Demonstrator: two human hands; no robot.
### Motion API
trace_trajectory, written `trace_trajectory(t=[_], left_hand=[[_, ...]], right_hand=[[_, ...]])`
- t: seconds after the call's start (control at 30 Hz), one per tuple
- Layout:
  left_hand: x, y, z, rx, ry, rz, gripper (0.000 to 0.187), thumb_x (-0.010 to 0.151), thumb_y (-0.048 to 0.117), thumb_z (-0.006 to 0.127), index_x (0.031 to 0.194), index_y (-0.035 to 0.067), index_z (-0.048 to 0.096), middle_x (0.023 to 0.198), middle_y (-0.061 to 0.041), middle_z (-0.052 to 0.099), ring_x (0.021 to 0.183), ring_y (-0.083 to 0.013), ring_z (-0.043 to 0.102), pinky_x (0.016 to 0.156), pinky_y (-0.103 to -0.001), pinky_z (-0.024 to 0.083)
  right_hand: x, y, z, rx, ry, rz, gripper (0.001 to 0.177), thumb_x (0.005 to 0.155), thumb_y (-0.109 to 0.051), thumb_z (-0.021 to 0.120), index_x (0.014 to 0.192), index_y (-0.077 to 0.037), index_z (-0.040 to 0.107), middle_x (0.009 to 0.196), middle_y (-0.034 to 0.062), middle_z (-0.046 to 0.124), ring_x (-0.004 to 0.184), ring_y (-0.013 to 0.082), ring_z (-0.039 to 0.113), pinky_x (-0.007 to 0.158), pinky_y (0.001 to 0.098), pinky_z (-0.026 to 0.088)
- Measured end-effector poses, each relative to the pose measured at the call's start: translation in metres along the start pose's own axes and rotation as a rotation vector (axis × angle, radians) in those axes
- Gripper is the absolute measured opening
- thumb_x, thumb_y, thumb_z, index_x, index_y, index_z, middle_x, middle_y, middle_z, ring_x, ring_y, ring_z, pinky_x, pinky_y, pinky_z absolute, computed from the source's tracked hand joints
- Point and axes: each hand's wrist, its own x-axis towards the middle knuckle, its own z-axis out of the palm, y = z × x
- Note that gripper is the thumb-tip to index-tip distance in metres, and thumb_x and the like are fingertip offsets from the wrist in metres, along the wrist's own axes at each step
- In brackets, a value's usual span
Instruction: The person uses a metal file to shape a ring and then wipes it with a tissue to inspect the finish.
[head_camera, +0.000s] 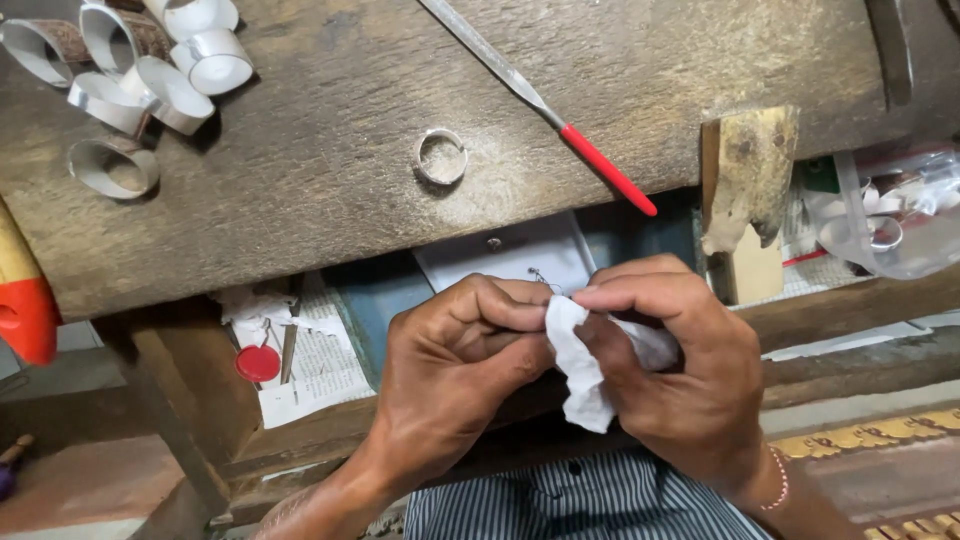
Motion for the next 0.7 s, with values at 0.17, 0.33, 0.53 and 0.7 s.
trace_trajectory(t=[0.17,0.33,0.53,0.7], left_hand=[[-0.001,-0.001,0.003,0.051,0.003,0.040,0.012,0.084,-0.008,0.075,0.087,0.001,0.068,0.109,-0.018,0.076,0.098,-0.0190,0.074,0.087,-0.026,0.063],[0.000,-0.001,0.002,0.112,0.004,0.082,0.010,0.084,-0.005,0.078,0.088,0.002,0.071,0.103,-0.016,0.077,0.095,-0.0191,0.075,0.084,-0.026,0.063],[-0.001,-0.005,0.006,0.119,0.015,0.059,0.014,0.082,-0.002,0.080,0.087,0.003,0.068,0.105,-0.014,0.078,0.093,-0.0150,0.074,0.081,-0.025,0.063],[0.004,0.005,0.000,0.100,0.020,0.084,0.015,0.082,0.001,0.081,0.093,0.006,0.072,0.104,-0.014,0.075,0.102,-0.0188,0.074,0.093,-0.027,0.062]], right_hand=[[0.003,-0.001,0.002,-0.076,0.006,-0.111,0.015,0.095,-0.008,0.071,0.107,-0.001,0.063,0.100,0.0140,0.071,0.092,0.0248,0.072,0.087,0.0314,0.059],[-0.008,0.003,-0.003,-0.112,-0.031,0.006,0.024,0.094,-0.018,0.070,0.111,-0.003,0.062,0.105,0.0088,0.073,0.096,0.0201,0.071,0.079,0.0270,0.058],[0.000,0.003,0.000,-0.195,0.021,0.054,0.018,0.096,-0.014,0.072,0.110,-0.004,0.069,0.109,0.0110,0.071,0.095,0.0186,0.072,0.087,0.0277,0.058],[-0.006,0.014,-0.003,-0.133,0.015,0.170,0.015,0.096,-0.012,0.068,0.107,-0.003,0.068,0.107,0.0106,0.074,0.096,0.0177,0.073,0.080,0.0259,0.057]])
